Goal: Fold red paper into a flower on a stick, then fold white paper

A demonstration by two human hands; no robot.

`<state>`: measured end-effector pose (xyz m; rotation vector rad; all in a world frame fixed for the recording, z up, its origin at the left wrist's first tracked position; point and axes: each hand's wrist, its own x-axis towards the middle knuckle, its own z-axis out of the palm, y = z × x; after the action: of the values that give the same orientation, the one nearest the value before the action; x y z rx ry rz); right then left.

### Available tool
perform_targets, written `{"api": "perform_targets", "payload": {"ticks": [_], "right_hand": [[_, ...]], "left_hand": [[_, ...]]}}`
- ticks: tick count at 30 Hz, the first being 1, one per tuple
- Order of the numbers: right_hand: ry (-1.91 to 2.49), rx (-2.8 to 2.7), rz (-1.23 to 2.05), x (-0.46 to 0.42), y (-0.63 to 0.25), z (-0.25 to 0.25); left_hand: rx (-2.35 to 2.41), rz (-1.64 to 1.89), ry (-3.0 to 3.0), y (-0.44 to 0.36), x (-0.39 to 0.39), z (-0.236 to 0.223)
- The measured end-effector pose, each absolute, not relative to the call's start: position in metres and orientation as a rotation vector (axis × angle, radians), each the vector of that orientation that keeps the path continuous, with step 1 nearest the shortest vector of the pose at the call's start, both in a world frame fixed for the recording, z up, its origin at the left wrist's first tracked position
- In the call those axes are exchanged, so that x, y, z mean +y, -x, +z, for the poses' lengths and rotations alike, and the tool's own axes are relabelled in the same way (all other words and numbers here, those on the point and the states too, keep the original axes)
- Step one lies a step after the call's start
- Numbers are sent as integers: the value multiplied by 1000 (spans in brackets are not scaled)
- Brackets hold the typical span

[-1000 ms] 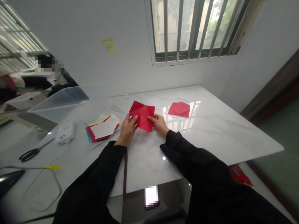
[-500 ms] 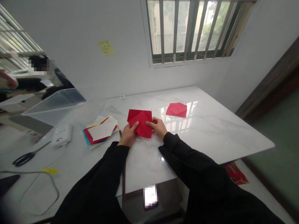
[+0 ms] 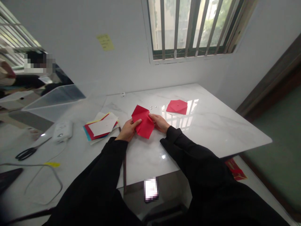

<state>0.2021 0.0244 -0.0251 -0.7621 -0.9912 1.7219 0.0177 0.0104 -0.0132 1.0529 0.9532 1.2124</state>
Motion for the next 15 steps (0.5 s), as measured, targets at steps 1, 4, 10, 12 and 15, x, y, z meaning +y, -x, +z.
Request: {"api": "perform_targets", "payload": {"ticks": [1,4,10,12,15], "right_hand": [[742,-987,1726,24,-201,-26],[693,-1006,1737,24,-199,-29],[701,-1003,1692,26,-197,-30],[716,-996,1662,27,-196,-31],[744,-1044,1645,27,-196,-32]], "left_hand": [[956,1209,-1069,-17,10,-12],[966,1210,-1105,-13,8,-10],[956,1163,-1105,-7,3,-5],[979,1166,-1118,-6,4,-4],[996,1199,-1126,-4,4,-4]]}}
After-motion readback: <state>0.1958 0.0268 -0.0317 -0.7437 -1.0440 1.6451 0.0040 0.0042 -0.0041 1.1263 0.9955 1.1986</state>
